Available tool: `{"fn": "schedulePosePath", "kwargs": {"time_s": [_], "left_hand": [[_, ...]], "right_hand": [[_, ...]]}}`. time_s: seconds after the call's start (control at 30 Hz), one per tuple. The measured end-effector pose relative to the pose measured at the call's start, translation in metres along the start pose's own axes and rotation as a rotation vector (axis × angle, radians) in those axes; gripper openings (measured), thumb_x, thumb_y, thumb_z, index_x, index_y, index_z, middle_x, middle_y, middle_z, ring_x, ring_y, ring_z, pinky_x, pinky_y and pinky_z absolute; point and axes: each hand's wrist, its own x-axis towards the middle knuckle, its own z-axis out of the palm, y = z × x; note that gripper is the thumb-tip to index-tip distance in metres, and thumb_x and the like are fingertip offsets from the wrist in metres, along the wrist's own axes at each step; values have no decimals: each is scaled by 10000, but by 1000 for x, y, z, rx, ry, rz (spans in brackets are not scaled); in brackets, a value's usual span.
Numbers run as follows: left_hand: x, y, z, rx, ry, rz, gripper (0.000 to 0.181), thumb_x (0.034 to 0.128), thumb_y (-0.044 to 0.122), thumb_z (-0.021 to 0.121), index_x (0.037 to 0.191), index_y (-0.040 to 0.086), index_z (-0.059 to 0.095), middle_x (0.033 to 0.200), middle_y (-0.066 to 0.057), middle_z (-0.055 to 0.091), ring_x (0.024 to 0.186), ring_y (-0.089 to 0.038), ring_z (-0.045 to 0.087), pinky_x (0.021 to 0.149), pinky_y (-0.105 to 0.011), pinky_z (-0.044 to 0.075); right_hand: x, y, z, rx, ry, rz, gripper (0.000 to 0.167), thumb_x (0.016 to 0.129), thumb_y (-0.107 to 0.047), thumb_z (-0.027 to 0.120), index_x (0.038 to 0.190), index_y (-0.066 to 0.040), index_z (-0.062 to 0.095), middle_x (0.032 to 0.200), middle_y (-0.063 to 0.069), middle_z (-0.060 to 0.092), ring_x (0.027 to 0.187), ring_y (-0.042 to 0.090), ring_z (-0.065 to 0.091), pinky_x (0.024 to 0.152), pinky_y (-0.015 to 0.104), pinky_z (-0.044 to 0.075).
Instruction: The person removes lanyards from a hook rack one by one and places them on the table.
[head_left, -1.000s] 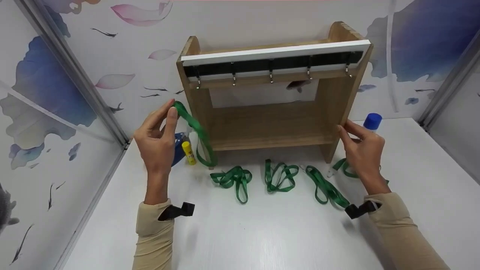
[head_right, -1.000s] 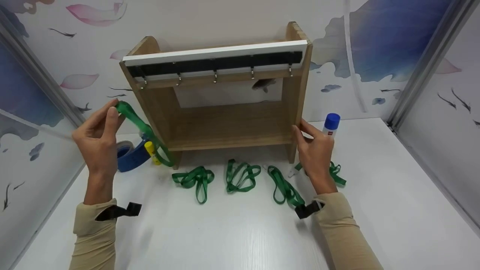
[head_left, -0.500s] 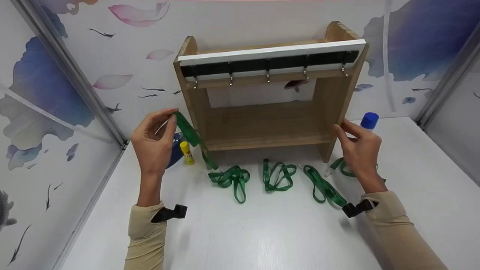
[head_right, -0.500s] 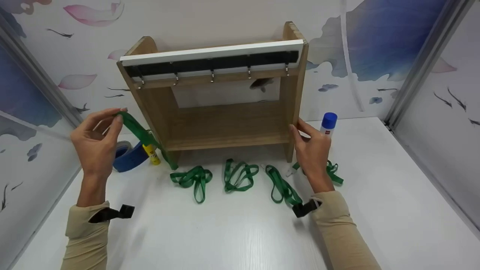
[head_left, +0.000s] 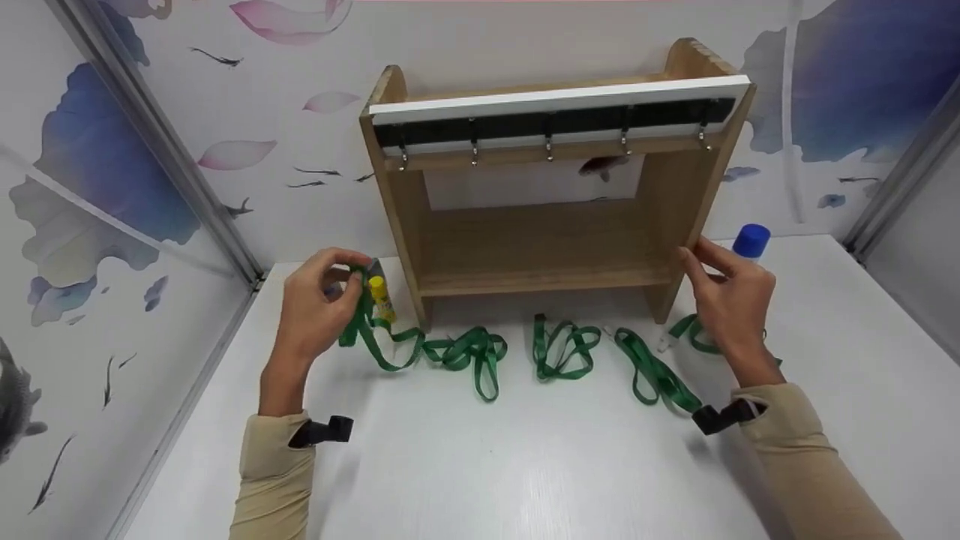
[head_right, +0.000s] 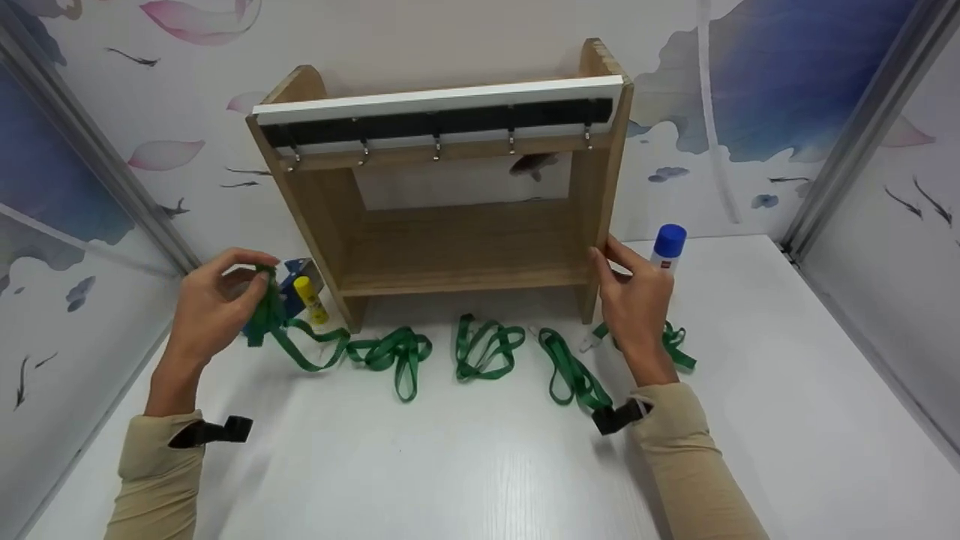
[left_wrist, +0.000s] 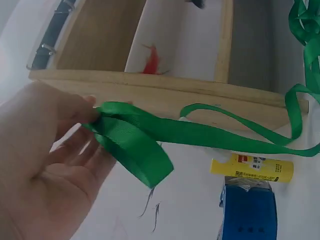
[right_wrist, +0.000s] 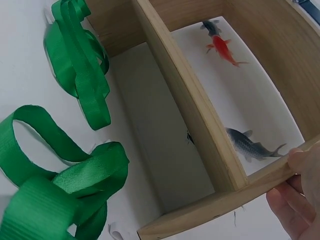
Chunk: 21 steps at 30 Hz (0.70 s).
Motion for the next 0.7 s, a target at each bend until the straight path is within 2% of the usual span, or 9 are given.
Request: {"fn": "schedulePosePath", "kwargs": {"time_s": [0.07,0.2,0.27,0.33,0.43,0.53,0.6,0.7], "left_hand": [[-1,-2,4,61,-139,-22,233,1048,37,645,1239,120,750,1273,-75,745,1098,-281,771,987,-472,661],[-3,-8,18,159,-419,-86,269,1037,9,641,1234,126,781,1283,-117,757,1126,-306,749,972,-499,658],[-5,-11,27,202,-523,-118,276,1032,6,656,1240,122,795,1271,-124,766,1129,-301,732,989,-494,650],[-7,-16,37,235,-593,-141,266,1033,22,675,1252,111,798,1262,-128,773,1138,-295,720,1027,-495,639],[-12,-21,49,279,-655,-199,246,1021,139,761,1263,107,799,1240,-109,780,1133,-262,706,1066,-485,622],[-15,-25,56,334,-678,-263,379,943,286,875,1261,99,792,1232,-90,768,1105,-231,687,1050,-482,624],[-16,-26,60,362,-678,-296,443,904,309,913,1261,83,780,1226,-95,757,1096,-232,675,1058,-490,615],[-17,-30,64,386,-658,-335,403,926,234,891,1262,57,758,1250,-130,745,1109,-261,679,1101,-515,595]], "right_hand": [[0,0,-2,-3,1,-3,455,1032,-480,716,1415,-236,733,1392,0,755,1296,258,737,916,107,565],[1,0,-5,-6,5,-5,451,1031,-485,716,1415,-249,732,1386,-5,758,1292,257,739,909,97,562],[1,-1,-5,-6,6,-4,448,1029,-488,718,1414,-258,733,1385,-10,758,1290,255,740,911,101,565],[0,-1,-5,-5,6,-2,445,1028,-486,720,1412,-263,734,1385,-17,758,1288,248,741,909,102,565],[-1,-2,-5,-1,-1,1,440,1028,-475,724,1414,-263,733,1386,-25,757,1289,242,741,901,89,559],[1,-3,-3,3,1,-7,427,1030,-431,740,1407,-231,739,1376,-8,761,1278,252,746,880,67,547],[2,-3,-2,5,4,-11,416,1029,-402,750,1400,-214,744,1370,2,764,1271,265,749,868,56,539],[3,-2,-1,8,6,-12,403,1025,-374,763,1390,-204,749,1366,9,765,1267,274,751,860,46,530]]}}
